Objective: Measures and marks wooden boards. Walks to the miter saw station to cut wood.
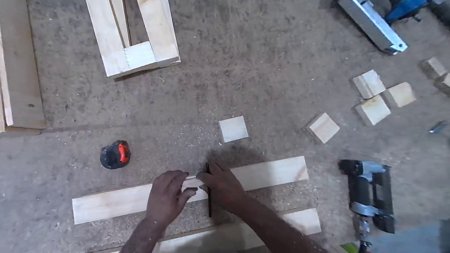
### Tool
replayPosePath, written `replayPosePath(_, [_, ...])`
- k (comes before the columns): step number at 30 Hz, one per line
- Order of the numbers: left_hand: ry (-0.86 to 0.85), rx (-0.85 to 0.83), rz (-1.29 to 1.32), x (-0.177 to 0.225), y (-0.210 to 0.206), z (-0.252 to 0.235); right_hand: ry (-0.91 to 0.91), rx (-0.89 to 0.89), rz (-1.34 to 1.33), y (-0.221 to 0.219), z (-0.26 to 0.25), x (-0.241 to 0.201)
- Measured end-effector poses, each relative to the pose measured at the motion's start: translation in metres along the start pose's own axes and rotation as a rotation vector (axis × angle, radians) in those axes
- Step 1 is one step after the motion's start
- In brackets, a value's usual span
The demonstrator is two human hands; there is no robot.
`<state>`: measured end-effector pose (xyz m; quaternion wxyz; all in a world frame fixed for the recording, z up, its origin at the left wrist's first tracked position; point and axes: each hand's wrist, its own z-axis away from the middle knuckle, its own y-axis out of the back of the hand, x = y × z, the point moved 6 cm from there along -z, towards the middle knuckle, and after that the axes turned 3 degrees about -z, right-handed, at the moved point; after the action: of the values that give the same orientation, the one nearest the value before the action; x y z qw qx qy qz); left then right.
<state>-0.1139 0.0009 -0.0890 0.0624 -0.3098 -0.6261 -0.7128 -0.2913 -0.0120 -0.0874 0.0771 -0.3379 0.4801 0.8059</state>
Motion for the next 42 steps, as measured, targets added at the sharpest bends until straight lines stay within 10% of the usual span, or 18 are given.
replayPosePath(19, [0.001,0.148,-0.096,-0.002,-0.012,0.002,0.050,0.236,-0.036,-0.003,0.009,0.025])
replayPosePath(37, [0.146,0.001,0.047,-0.001,-0.008,-0.006,-0.060,0.033,-0.127,0.003,0.004,0.021])
replayPosePath(42, [0.267,-0.308,0.044,0.007,0.000,-0.021,-0.071,-0.082,-0.123,0.008,0.001,0.016])
